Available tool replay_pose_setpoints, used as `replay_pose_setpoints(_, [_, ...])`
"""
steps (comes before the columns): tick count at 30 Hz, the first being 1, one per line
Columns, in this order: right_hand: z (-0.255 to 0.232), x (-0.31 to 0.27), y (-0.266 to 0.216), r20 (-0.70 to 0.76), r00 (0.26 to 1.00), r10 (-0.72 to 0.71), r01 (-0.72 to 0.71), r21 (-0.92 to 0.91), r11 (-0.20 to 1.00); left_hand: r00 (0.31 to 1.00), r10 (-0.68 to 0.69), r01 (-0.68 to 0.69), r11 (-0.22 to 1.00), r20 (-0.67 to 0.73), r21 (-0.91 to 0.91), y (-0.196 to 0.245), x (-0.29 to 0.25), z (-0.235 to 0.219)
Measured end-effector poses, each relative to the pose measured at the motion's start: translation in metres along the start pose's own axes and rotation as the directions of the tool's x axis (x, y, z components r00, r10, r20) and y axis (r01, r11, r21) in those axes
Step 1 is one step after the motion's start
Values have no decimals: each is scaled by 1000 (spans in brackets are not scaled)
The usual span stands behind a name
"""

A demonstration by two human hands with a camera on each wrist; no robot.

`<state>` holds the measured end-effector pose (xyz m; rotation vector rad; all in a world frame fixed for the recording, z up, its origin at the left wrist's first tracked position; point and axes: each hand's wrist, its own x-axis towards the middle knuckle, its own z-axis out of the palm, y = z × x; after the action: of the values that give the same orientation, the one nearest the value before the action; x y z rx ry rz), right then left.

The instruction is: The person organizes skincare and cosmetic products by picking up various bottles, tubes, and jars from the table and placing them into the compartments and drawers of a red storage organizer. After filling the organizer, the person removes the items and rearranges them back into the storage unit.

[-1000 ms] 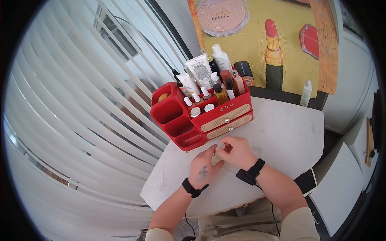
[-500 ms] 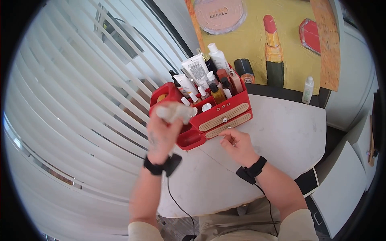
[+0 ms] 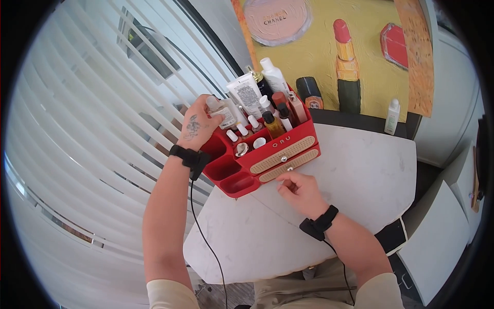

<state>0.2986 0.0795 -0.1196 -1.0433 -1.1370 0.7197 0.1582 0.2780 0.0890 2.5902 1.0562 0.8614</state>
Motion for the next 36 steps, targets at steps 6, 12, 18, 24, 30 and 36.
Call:
replay_pose_setpoints(6, [3, 1, 4, -26, 999, -40, 38, -55, 998, 997, -8, -4, 988, 74, 157, -6, -1, 9])
replay_pose_setpoints(12, [5, 1, 5, -19, 999, -26, 25, -90, 996, 999, 3, -12, 977, 44, 213, -2, -7, 13])
replay_pose_setpoints(18, [1, 9, 16, -134, 991, 18, -42, -175, 984, 999, -28, 33, 986, -35, 164, 2, -12, 9])
replay_pose_setpoints(24, [-9, 28, 34, -285, 943, 170, -214, -130, 968, 951, -103, 7, 950, -290, -313, 22, -28, -5])
replay_pose_setpoints(30, [-5, 47, 26, -289, 919, 267, -305, -92, 948, 959, -157, 14, 858, -237, -513, 33, -76, -13])
replay_pose_setpoints(36, [10, 50, 23, -411, 912, 16, -171, -342, 924, 972, -205, 90, 780, -118, -620, 36, -129, 2])
